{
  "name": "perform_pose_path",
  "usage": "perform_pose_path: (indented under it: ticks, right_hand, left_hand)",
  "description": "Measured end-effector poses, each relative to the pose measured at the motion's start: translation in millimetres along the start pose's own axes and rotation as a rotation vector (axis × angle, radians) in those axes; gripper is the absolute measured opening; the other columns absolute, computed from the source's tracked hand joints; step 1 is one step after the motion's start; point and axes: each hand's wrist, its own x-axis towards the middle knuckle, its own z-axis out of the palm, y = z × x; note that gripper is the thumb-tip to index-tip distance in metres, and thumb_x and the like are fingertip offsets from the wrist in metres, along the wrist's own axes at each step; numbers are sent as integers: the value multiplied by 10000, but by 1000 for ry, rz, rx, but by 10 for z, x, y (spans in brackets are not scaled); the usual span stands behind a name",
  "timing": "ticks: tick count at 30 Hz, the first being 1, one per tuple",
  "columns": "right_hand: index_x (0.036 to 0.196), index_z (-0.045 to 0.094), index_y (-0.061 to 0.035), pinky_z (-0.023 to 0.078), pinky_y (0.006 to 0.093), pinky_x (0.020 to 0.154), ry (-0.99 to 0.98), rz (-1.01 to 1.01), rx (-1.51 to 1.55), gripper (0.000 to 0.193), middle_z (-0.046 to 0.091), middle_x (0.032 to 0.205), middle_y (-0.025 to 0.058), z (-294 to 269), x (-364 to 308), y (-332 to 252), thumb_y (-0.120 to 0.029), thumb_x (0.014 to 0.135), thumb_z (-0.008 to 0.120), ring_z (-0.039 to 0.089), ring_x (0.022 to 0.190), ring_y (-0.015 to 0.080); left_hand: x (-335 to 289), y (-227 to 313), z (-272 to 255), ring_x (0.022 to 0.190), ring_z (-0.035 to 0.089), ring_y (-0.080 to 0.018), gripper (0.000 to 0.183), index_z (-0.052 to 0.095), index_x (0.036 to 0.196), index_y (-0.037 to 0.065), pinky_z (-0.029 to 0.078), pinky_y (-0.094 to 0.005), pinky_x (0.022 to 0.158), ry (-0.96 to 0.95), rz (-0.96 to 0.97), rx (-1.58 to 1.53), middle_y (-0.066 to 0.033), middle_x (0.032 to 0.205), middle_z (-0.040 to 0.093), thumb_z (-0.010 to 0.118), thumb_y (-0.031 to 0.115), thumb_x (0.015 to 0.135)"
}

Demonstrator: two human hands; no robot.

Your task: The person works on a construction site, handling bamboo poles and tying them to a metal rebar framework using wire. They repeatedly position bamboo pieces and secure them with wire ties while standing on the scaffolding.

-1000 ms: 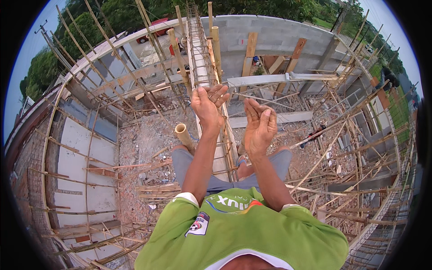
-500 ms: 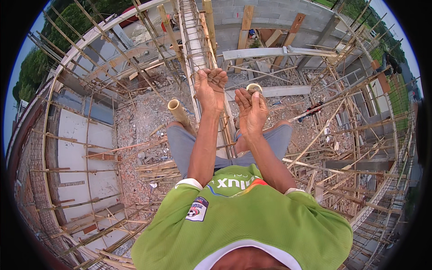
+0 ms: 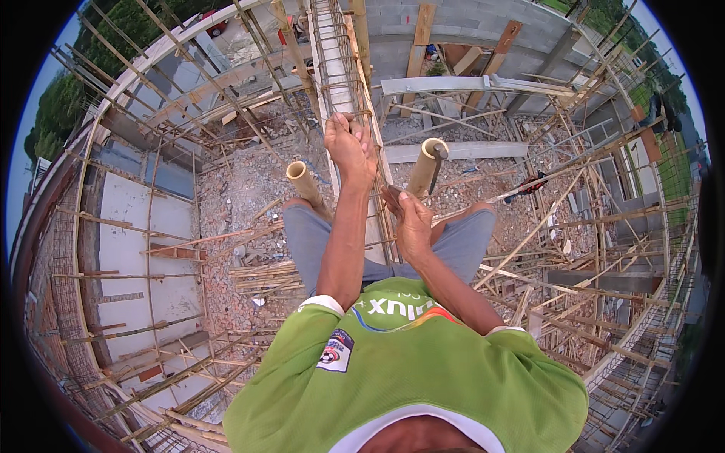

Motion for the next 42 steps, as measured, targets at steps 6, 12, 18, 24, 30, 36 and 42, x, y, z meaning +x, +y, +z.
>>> perform_pose_path:
  ticks: [6,12,18,24,30,36,42]
  right_hand:
    - [1323,536,89,423,326,1027,-367,33,-466,443,620,1269,188,-315,-483,-173,-194,985,581,555,1209,209]
    - [1431,364,106,397,385,1091,-123,-202,-352,639,495,1394,264,-310,-330,-669,-205,949,645,490,1316,316]
    - [1487,224,80,428,422,1067,-61,-361,-133,765,461,1390,288,-4,360,-1431,-245,944,652,490,1304,360]
    - [1397,367,24,521,399,917,-228,-79,383,569,566,1198,207,-123,849,-1780,-332,993,553,613,1081,310]
    - [1059,603,-19,428,282,542,-298,68,518,379,501,648,5,-211,1032,-1558,-386,1010,523,484,555,113]
    - [765,566,-69,227,241,383,-44,-65,762,435,290,475,-54,-382,1240,-1674,-416,1019,504,252,385,77]
    - [781,568,-56,237,241,407,-161,-99,709,457,287,490,-50,-699,1570,-1950,-427,1030,472,254,410,77]
  left_hand:
    - [303,188,-305,346,303,-76,292,484,886,48,223,-239,305,34,27,256,4,532,383,357,226,1079]
    - [154,31,-444,413,400,-83,286,500,882,47,287,-269,365,-51,105,557,-3,560,439,412,253,1059]
    - [-709,-303,170,499,446,-113,285,515,881,13,345,-303,478,-364,452,1220,-31,567,477,477,242,1046]
    - [-826,-289,320,527,448,-89,280,523,854,13,352,-308,478,-613,182,1079,-16,594,439,491,222,1039]
    - [-615,-323,141,557,440,-109,301,595,940,-5,346,-300,516,-776,-78,1032,-35,630,480,495,261,1039]
    - [-696,-126,-63,534,458,-50,391,663,1084,15,372,-210,496,-811,-457,790,18,667,541,463,349,1053]
    - [-562,60,-428,603,542,-67,416,639,1167,-33,422,-210,568,-790,-811,634,5,723,602,522,340,1025]
